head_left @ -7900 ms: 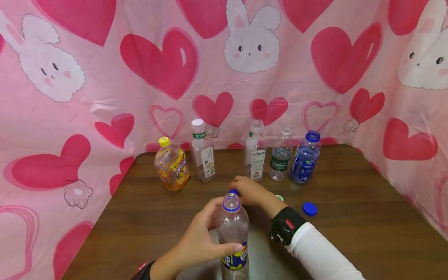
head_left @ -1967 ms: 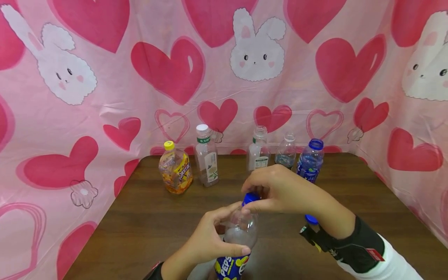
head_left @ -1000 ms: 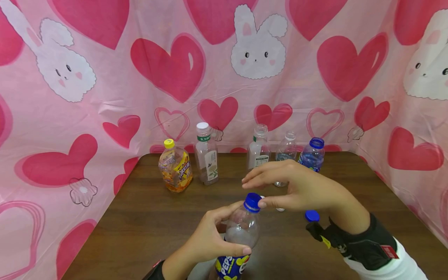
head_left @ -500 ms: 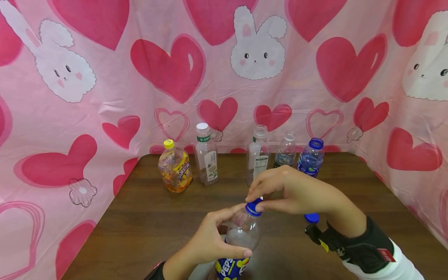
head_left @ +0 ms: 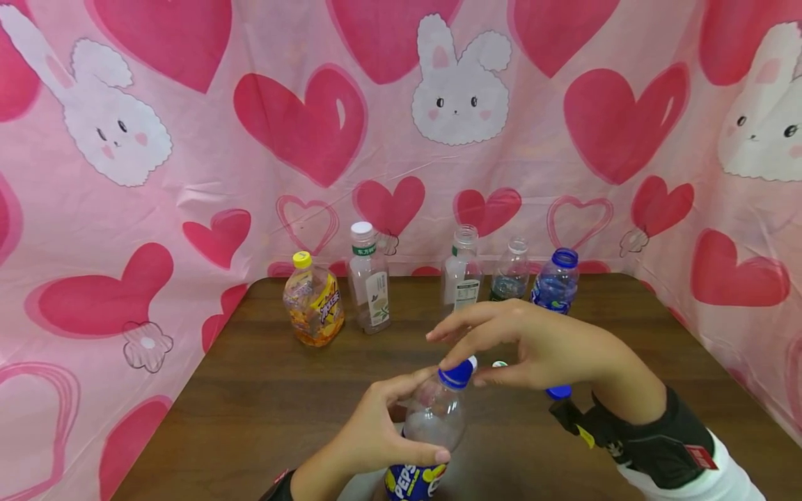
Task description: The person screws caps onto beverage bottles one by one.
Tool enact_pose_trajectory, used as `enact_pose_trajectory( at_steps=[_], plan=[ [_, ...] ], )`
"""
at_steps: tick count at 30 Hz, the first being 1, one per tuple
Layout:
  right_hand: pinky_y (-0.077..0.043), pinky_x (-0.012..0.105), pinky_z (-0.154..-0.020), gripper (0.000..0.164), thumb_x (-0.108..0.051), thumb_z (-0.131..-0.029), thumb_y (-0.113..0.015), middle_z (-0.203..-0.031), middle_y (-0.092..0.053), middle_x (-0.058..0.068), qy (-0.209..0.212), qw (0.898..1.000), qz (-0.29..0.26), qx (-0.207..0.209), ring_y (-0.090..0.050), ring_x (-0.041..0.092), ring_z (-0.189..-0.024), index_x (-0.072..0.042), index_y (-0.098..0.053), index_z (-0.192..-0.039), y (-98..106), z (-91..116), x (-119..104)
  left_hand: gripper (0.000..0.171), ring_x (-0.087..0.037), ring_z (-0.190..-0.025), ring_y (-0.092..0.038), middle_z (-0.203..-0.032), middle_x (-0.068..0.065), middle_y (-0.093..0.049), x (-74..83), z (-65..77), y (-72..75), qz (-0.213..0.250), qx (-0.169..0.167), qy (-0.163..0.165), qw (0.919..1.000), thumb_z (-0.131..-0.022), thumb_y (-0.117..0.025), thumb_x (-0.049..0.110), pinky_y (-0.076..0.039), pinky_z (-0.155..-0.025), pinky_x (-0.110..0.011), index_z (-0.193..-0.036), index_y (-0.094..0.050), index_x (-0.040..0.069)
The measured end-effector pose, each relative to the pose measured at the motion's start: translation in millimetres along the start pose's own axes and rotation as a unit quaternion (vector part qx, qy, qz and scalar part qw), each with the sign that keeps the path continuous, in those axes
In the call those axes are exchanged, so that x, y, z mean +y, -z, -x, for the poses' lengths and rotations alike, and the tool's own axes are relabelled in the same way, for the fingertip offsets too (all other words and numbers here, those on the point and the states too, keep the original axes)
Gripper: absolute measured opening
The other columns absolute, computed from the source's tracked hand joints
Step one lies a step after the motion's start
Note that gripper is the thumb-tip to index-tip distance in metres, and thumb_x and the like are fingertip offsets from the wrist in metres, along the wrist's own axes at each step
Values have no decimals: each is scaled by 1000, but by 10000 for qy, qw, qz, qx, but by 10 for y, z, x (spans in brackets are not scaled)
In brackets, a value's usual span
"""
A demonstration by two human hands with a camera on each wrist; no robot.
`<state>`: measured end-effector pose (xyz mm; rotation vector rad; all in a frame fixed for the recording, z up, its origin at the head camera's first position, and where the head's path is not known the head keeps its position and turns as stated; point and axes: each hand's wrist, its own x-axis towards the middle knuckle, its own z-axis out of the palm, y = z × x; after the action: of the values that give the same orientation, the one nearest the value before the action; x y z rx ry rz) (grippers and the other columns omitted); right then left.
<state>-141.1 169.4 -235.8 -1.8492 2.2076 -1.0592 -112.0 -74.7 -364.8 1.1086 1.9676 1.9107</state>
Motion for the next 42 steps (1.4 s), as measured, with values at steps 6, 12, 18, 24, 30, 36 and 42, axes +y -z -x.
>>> enact_pose_trajectory(
  at_steps=[6, 12, 18, 24, 30, 36, 42],
  plan=[
    [-57, 31, -79, 29, 3, -83, -73, -112, -66, 1, 104, 9998, 154, -29, -62, 14, -101, -11, -73, -109, -24, -7, 24, 76, -20, -106, -65, -125, -4, -65, 17, 11, -12, -71, -58, 108, 9999, -74, -83, 6, -56, -81, -34, -142, -50, 16],
    [-52, 18, -62, 14, -13, -90, -70, -88, -64, -7, 33, 9955, 907, 266, -56, 2, -76, -10, -72, -104, -85, -49, 56, 76, -20, -106, -65, -127, -3, -64, 29, -4, -33, -115, 16, 144, 9998, -73, -83, 6, -57, -81, -35, -141, -52, 18],
    [-49, 16, -57, 11, -19, -92, -70, -83, -61, -10, -28, 9931, 1122, 351, -52, -1, -70, -12, -71, -101, -106, -67, 59, 76, -19, -105, -65, -125, -4, -65, 12, 0, -36, -98, 4, 52, 9999, -73, -83, 5, -57, -80, -34, -141, -52, 17],
    [-56, 28, -79, 32, -9, -84, -76, -113, -66, -1, -10, 9975, 648, 288, -63, 11, -98, -11, -69, -115, -64, -17, 27, 75, -20, -106, -64, -125, -4, -65, 30, 7, -21, -53, 0, 151, 9999, -75, -83, 7, -56, -80, -33, -142, -51, 18],
    [-57, 29, -77, 29, 1, -80, -78, -109, -67, -2, 107, 9988, 386, 299, -63, 12, -98, -11, -72, -107, -63, -8, 33, 75, -20, -106, -64, -125, -6, -65, 26, 9, -20, -30, -42, -1, 10000, -74, -83, 5, -56, -80, -32, -141, -51, 14],
    [-56, 22, -66, 17, -8, -86, -75, -94, -67, -4, 150, 9970, 648, 392, -61, 5, -79, -10, -71, -102, -100, -39, 59, 74, -20, -106, -64, -126, -4, -64, 28, 5, -29, -8, -65, 84, 9999, -75, -83, 6, -56, -81, -33, -141, -52, 18],
    [-57, 27, -77, 26, -11, -85, -76, -108, -66, -2, 48, 9970, 684, 360, -63, 11, -96, -12, -71, -110, -74, -13, 27, 75, -20, -106, -64, -126, -4, -64, 5, 7, -24, -68, -53, 74, 9999, -75, -83, 8, -56, -81, -34, -141, -52, 19]
  ],
)
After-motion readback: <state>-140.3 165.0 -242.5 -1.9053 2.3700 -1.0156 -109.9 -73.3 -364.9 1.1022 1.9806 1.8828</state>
